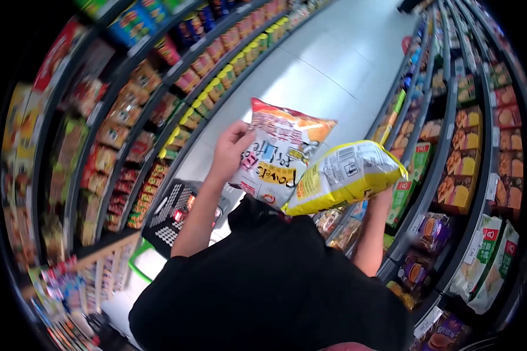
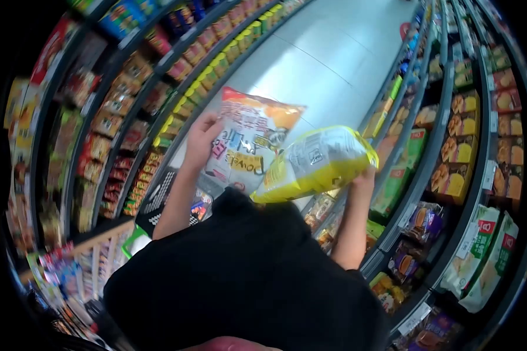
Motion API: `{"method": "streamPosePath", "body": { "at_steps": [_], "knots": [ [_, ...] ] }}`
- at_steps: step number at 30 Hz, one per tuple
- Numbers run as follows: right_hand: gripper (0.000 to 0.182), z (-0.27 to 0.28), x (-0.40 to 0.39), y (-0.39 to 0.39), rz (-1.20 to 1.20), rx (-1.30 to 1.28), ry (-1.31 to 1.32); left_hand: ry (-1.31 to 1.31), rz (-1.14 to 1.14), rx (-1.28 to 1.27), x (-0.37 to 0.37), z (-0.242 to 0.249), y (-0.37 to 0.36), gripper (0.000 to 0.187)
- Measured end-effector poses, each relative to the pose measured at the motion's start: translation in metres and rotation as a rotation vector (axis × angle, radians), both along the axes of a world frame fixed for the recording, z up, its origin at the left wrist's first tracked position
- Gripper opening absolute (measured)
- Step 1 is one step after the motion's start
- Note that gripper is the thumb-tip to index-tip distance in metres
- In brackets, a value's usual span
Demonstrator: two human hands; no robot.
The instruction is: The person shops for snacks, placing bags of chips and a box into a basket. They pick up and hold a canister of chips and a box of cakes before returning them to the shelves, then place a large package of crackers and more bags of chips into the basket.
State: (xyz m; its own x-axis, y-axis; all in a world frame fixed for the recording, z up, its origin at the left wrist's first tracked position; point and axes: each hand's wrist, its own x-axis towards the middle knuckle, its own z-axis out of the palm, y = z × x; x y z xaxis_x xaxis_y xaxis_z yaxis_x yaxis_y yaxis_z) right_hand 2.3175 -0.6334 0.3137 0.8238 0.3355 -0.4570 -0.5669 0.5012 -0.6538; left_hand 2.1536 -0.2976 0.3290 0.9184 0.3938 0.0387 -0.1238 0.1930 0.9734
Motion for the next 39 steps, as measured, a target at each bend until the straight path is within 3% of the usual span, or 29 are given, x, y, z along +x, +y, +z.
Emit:
{"method": "streamPosePath", "body": {
  "at_steps": [2,3,4,6,9,10,12,14,17,18,22,25,28,30,32,33,34,36,39],
  "knots": [
    [0.044,0.011,0.030,-0.001,0.048,0.081,0.141,0.232,-0.222,-0.263,0.061,-0.002,-0.017,0.012],
    [0.047,0.017,0.044,-0.001,0.063,0.135,0.200,0.251,-0.288,-0.266,0.091,-0.006,-0.021,0.012],
    [0.049,0.021,0.056,-0.004,0.083,0.207,0.221,0.295,-0.359,-0.431,0.123,-0.014,-0.026,0.015],
    [0.060,0.031,0.089,-0.012,0.236,0.445,0.101,0.348,-0.504,-0.706,0.185,-0.023,-0.033,0.030],
    [0.085,0.062,0.124,0.008,0.131,0.289,-0.074,0.440,-0.620,-0.822,0.259,-0.031,-0.028,0.042],
    [0.085,0.056,0.139,0.018,0.112,0.303,-0.064,0.462,-0.684,-0.802,0.283,-0.036,-0.022,0.047],
    [0.100,0.042,0.170,0.037,0.097,-0.122,-0.365,0.499,-0.754,-0.770,0.330,-0.046,-0.005,0.051],
    [0.106,0.014,0.210,0.055,0.021,-0.091,-0.237,0.542,-0.828,-0.976,0.377,-0.059,0.013,0.055],
    [0.116,0.007,0.290,0.078,0.231,0.012,-0.228,0.627,-0.738,-1.219,0.444,-0.081,0.036,0.053],
    [0.109,0.006,0.319,0.081,0.328,0.172,-0.222,0.609,-0.711,-1.288,0.467,-0.081,0.040,0.053],
    [0.090,0.018,0.444,0.093,0.751,-0.062,-0.317,0.596,-0.569,-1.265,0.555,-0.072,0.071,0.055],
    [0.087,0.025,0.538,0.134,0.920,-0.056,-0.395,0.383,-0.563,-1.247,0.614,-0.069,0.101,0.058],
    [0.088,0.050,0.640,0.178,1.069,-0.045,-0.446,0.255,-0.406,-1.083,0.661,-0.074,0.124,0.062],
    [0.085,0.058,0.711,0.199,1.043,-0.095,-0.599,0.127,-0.222,-1.012,0.705,-0.060,0.132,0.064],
    [0.084,0.087,0.787,0.224,1.075,-0.356,-0.884,0.083,-0.169,-0.982,0.757,-0.046,0.145,0.065],
    [0.083,0.094,0.824,0.231,0.987,-0.484,-1.141,0.058,-0.080,-0.890,0.788,-0.043,0.151,0.064],
    [0.083,0.101,0.861,0.238,0.991,-0.485,-1.158,0.036,0.008,-0.801,0.819,-0.044,0.158,0.064],
    [0.081,0.113,0.929,0.246,0.788,-0.563,-1.442,0.040,0.053,-0.803,0.878,-0.060,0.178,0.064],
    [0.087,0.117,1.011,0.251,0.753,-0.549,-1.225,0.083,0.072,-0.822,0.985,-0.054,0.212,0.063]
  ]
}}
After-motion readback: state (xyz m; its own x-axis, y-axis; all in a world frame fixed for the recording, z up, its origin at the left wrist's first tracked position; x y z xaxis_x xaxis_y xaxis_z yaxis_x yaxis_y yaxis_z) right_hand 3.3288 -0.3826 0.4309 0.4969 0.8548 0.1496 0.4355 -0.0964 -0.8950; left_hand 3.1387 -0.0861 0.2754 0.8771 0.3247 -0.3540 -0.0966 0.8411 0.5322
